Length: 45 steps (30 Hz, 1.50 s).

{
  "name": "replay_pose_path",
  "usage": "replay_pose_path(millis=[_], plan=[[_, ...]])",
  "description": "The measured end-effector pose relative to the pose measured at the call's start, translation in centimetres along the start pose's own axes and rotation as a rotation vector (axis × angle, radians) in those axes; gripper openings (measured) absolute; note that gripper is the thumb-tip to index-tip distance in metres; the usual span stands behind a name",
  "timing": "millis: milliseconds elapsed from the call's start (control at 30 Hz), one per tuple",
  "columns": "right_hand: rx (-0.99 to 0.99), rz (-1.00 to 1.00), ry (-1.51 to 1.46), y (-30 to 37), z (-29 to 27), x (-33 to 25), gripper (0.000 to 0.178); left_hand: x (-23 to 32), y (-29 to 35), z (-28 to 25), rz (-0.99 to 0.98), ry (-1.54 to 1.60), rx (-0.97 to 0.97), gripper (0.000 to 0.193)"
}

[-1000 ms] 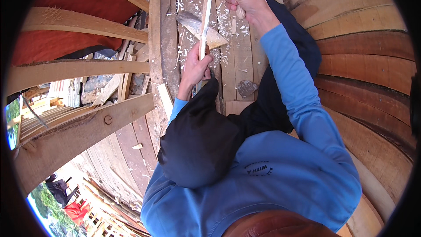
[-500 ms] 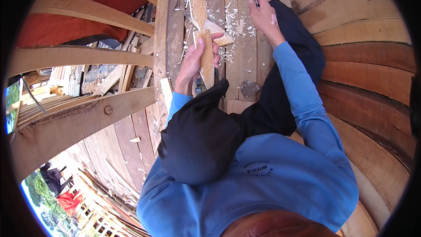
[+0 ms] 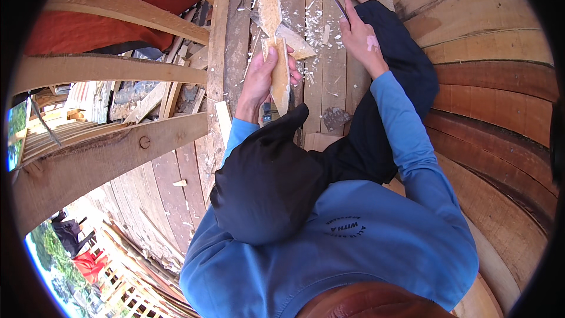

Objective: The person carves a piece of wood using a small knife, removing shavings and shaping it while sitting on a wooden floor.

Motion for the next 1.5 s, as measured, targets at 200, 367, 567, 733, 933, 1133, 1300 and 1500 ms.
replay_pose_path(millis=[200,367,567,733,933,1133,1300,1500], plan=[[-0.039,-0.13,-0.02,0.6,-0.8,-1.1,0.074,0.2,0.3,-0.2,-0.002,0.051,-0.02,0.05],[-0.073,-0.052,0.037,0.4,-1.0,-0.2,0.072,0.7,0.5,0.1,-0.044,0.041,-0.015,0.047],[-0.075,0.068,-0.004,0.7,-0.9,-0.7,0.066,0.3,0.8,0.1,-0.066,0.039,0.091,0.04],[-0.104,-0.13,-0.032,1.2,-1.3,-2.1,0.054,-0.5,0.0,-0.9,0.019,0.134,0.038,0.037],[0.004,-0.371,-0.062,2.4,-2.6,-7.3,0.049,-0.2,0.0,-0.7,0.028,0.088,0.016,0.025],[-0.066,-0.518,0.019,2.2,-0.5,-8.9,0.052,-1.1,-0.2,-1.7,0.05,0.043,0.028,0.018],[-0.072,-0.498,-0.02,2.6,0.5,-10.1,0.053,0.9,0.3,-0.1,-0.096,-0.113,0.225,0.02],[-0.041,-0.495,0.018,1.8,2.0,-9.7,0.057,1.0,0.3,-0.6,-0.122,-0.363,0.304,0.01]])
Point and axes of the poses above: each hand's wrist, its own y-axis away from the middle knuckle, its own z-axis out of the palm, x = y × z, the point moved 2 cm from there along -y, towards the middle knuckle, and after that the axes turned 11 degrees about -x, right-handed, at the moved point
